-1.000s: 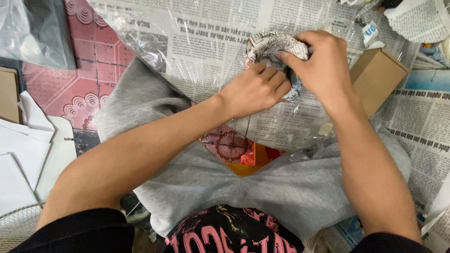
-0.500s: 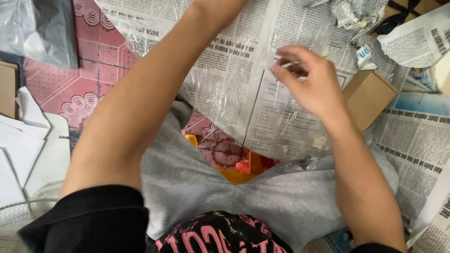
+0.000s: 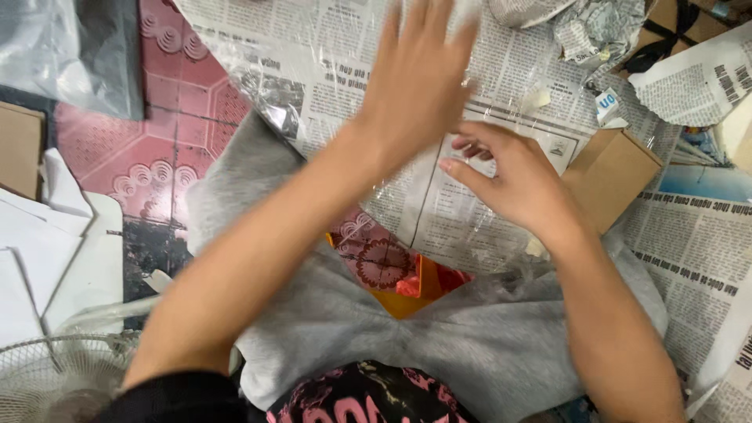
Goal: The person wraps a small white bowl with newspaper and plastic wrap, then places it aside. They repeat the wrapping process with a small blue bowl, folding the newspaper around it and securing it with plastic wrap.
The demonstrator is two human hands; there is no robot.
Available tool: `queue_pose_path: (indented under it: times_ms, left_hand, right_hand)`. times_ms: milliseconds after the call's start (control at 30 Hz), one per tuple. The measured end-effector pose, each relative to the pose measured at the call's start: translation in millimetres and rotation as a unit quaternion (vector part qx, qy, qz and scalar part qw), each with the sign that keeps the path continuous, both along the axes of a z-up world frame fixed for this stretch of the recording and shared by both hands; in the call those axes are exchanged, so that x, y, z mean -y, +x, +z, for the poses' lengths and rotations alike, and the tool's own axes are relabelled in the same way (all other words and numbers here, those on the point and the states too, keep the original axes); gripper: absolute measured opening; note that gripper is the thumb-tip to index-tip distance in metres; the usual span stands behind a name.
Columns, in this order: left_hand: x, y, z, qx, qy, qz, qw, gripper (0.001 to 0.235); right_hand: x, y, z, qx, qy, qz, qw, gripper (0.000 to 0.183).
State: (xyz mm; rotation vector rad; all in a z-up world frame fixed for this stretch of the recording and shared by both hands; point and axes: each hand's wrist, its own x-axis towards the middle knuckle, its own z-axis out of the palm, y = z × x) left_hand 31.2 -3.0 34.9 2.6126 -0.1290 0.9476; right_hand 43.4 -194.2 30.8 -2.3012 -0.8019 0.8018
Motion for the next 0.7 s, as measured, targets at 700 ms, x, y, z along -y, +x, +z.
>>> queue_pose_path:
  times_ms: [700]
  left_hand:
    - [-35.4, -31.0, -51.4, -0.245, -0.420, -0.121, 0.866, 0.016]
  right_hand:
    - [14.4, 5.0, 5.1, 0.126, 0.013, -0.028, 0.992, 0.048]
